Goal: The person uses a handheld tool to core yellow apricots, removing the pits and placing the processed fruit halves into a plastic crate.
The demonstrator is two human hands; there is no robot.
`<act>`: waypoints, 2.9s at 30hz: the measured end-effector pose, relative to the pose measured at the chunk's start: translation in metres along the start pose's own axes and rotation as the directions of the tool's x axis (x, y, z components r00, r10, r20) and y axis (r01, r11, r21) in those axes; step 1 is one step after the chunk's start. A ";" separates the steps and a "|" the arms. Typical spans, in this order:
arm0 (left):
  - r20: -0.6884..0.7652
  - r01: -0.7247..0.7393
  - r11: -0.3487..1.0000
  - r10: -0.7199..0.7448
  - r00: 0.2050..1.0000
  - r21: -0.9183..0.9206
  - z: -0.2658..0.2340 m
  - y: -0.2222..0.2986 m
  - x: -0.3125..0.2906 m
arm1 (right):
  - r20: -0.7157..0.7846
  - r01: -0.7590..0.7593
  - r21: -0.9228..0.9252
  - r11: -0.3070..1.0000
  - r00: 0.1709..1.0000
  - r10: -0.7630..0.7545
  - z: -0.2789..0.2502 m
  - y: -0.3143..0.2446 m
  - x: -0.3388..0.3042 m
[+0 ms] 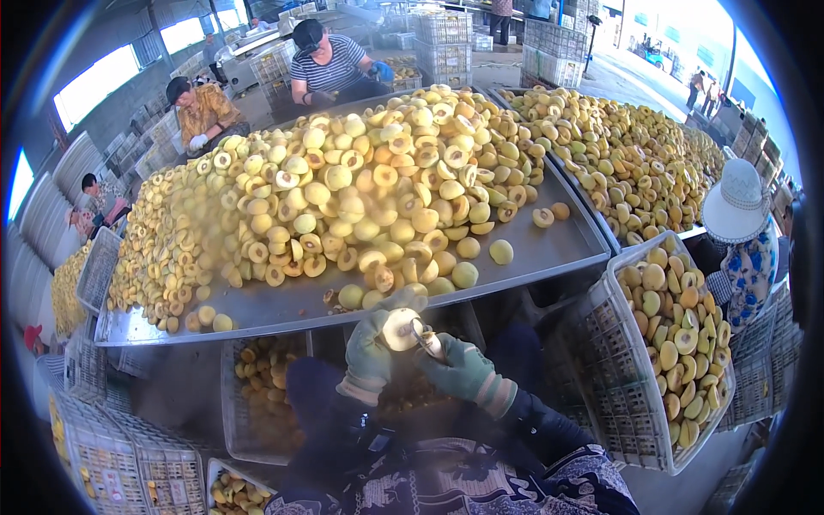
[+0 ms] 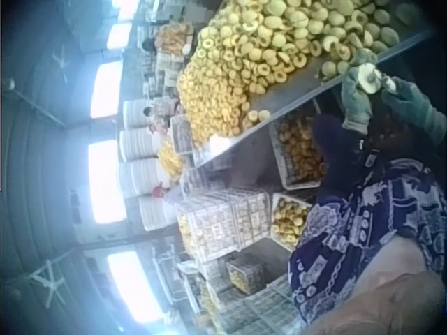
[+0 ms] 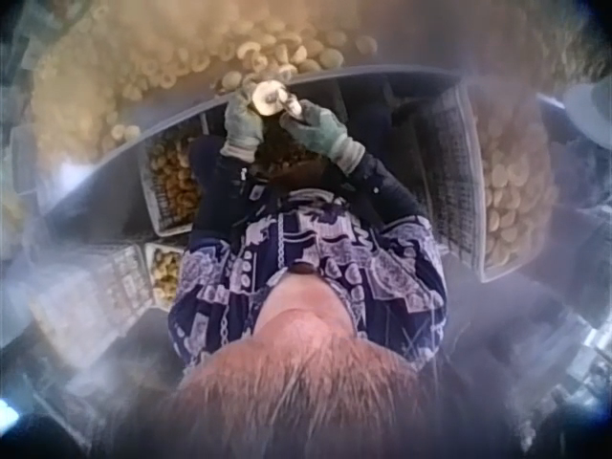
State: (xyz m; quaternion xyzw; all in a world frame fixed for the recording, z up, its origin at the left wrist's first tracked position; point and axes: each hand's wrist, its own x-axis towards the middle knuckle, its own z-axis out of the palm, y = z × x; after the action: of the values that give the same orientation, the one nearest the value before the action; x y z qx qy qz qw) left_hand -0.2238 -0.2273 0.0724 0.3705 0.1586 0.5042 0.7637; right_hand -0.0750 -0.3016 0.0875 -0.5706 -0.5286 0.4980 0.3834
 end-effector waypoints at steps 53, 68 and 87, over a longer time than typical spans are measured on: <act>-0.188 0.061 0.908 0.020 0.982 0.415 0.022 -0.005 0.005 | 0.493 -0.371 0.563 0.738 0.868 0.060 -0.009 -0.003 0.004; -0.254 0.064 0.918 0.041 0.966 0.391 0.014 -0.020 0.005 | 0.309 -0.304 0.056 0.951 0.911 0.273 -0.004 0.001 0.002; -0.282 -0.162 0.743 0.434 0.856 0.650 -0.031 -0.026 0.012 | 0.680 -0.728 0.686 -0.013 0.647 -0.344 0.009 0.003 0.001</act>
State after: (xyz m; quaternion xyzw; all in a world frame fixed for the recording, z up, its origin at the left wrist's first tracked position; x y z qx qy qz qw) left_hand -0.2203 -0.2095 0.0347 0.4993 0.4068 0.6116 0.4596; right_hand -0.0835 -0.3014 0.0826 0.0371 -0.0203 0.9416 0.3341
